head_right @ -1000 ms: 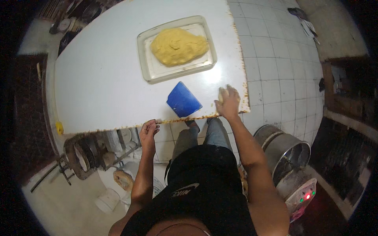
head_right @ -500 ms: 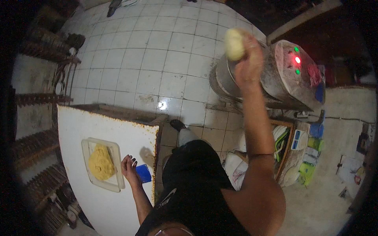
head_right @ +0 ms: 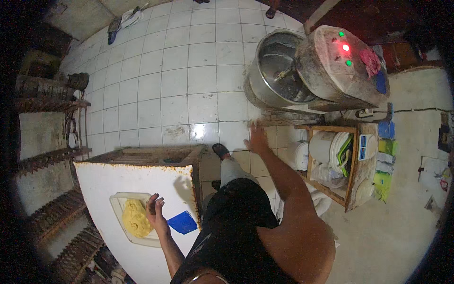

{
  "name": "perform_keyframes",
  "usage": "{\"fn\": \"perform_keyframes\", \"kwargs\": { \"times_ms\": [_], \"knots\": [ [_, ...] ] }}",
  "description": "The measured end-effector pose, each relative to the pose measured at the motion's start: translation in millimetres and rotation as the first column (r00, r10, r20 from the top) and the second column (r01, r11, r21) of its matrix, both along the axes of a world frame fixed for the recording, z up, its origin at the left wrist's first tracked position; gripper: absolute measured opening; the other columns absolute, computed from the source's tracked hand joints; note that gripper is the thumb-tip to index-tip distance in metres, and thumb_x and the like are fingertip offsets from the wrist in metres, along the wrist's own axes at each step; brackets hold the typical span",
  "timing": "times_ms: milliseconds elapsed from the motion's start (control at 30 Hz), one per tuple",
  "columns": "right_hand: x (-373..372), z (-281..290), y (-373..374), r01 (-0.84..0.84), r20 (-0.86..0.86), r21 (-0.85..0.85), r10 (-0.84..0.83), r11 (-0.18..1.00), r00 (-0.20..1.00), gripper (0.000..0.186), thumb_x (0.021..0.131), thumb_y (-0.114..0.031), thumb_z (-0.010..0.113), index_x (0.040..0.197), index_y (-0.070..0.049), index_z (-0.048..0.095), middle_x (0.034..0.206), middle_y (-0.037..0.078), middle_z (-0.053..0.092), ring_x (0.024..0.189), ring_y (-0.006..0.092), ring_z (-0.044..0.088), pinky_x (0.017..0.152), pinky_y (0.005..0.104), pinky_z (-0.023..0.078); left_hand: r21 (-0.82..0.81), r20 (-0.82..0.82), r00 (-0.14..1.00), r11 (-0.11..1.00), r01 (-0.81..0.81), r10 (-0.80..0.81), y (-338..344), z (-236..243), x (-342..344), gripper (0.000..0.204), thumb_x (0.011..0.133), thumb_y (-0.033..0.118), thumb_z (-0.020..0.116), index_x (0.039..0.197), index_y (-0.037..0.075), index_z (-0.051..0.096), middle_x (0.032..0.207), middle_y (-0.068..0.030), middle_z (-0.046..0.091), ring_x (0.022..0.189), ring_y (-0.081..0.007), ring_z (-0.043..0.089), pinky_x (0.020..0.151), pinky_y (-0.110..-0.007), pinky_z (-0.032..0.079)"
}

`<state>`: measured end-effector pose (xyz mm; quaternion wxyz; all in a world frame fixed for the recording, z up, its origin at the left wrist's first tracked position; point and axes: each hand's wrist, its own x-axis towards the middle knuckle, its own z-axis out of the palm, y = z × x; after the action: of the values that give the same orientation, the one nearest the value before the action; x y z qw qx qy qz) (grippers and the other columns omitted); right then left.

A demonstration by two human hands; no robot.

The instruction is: The person scoops dough from a large mixer, transfers it to a tray, and then portions and shapes individual buns by hand onto a baking sheet.

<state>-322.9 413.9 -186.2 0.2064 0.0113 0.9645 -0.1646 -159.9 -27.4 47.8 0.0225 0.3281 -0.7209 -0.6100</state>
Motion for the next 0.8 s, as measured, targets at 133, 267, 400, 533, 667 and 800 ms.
{"fn": "perform_keyframes", "kwargs": {
  "times_ms": [133, 267, 400, 533, 667, 800],
  "knots": [
    [51.6, -9.5, -123.8, -0.066, -0.027, -0.419, 0.06, 0.906, 0.998, 0.045, 0.084, -0.026, 0.072, 0.121, -0.002, 0.066, 0.135, 0.026, 0.059, 0.13, 0.0413, 0.052, 0.111, 0.0464, 0.042, 0.076, 0.033, 0.964, 0.961, -0.265, 0.263, -20.0, -7.6, 49.6, 0.026, 0.1, 0.015, 0.064, 0.12, 0.0, 0.063, 0.117, -0.0118, 0.066, 0.106, -0.0198, 0.063, 0.093, -0.034, 0.052],
    [54.0, 52.5, -213.1, -0.309, -0.173, -0.627, 0.258, 0.716, 0.95, 0.033, 0.085, -0.019, 0.069, 0.114, -0.002, 0.067, 0.115, 0.019, 0.064, 0.114, 0.039, 0.059, 0.1, 0.0459, 0.048, 0.05, 0.011, 0.943, 0.942, -0.333, 0.332, -31.4, 1.0, 93.7, 0.024, 0.099, 0.011, 0.064, 0.12, -0.001, 0.064, 0.116, -0.0105, 0.067, 0.108, -0.0178, 0.063, 0.092, -0.031, 0.051],
    [102.8, 89.0, -268.3, -0.538, -0.284, -0.528, 0.46, 0.657, 0.841, 0.034, 0.083, -0.01, 0.074, 0.115, -0.003, 0.066, 0.104, 0.016, 0.063, 0.089, 0.0299, 0.065, 0.079, 0.0388, 0.055, 0.11, -0.13, 0.908, 0.915, -0.387, 0.399, -53.0, -21.8, 163.8, 0.025, 0.097, 0.006, 0.067, 0.12, -0.001, 0.064, 0.111, -0.0074, 0.066, 0.101, -0.0136, 0.06, 0.092, -0.029, 0.05],
    [188.5, 85.4, -322.9, -0.571, -0.187, -0.653, 0.625, 0.498, 0.758, 0.043, 0.084, -0.012, 0.075, 0.123, -0.001, 0.062, 0.11, 0.016, 0.064, 0.088, 0.0272, 0.066, 0.077, 0.0374, 0.055, -0.004, -0.142, 0.785, 0.793, -0.61, 0.603, -64.4, -55.1, 264.0, 0.023, 0.096, 0.005, 0.066, 0.117, -0.001, 0.063, 0.115, -0.0071, 0.064, 0.098, -0.0124, 0.059, 0.09, -0.029, 0.05],
    [214.3, 64.4, -402.2, -0.378, -0.196, -0.749, 0.362, 0.545, 0.911, 0.055, 0.087, -0.021, 0.076, 0.129, 0.007, 0.055, 0.121, 0.023, 0.06, 0.085, 0.0273, 0.066, 0.082, 0.0387, 0.054, -0.12, -0.015, 0.618, 0.613, -0.781, 0.786, -80.2, -83.5, 324.1, 0.036, 0.094, 0.009, 0.068, 0.126, -0.001, 0.056, 0.114, -0.0107, 0.063, 0.097, -0.0153, 0.06, 0.089, -0.03, 0.051],
    [179.6, 69.9, -504.4, -0.14, -0.069, -0.661, 0.127, 0.738, 0.99, 0.072, 0.085, -0.034, 0.079, 0.136, 0.007, 0.049, 0.125, 0.026, 0.058, 0.116, 0.0346, 0.059, 0.097, 0.0433, 0.049, -0.045, 0.11, 0.546, 0.553, -0.832, 0.831, -116.8, -116.6, 358.0, 0.047, 0.093, 0.017, 0.071, 0.133, 0.0, 0.051, 0.114, -0.0134, 0.062, 0.097, -0.0187, 0.061, 0.084, -0.032, 0.053]
  ]
}}
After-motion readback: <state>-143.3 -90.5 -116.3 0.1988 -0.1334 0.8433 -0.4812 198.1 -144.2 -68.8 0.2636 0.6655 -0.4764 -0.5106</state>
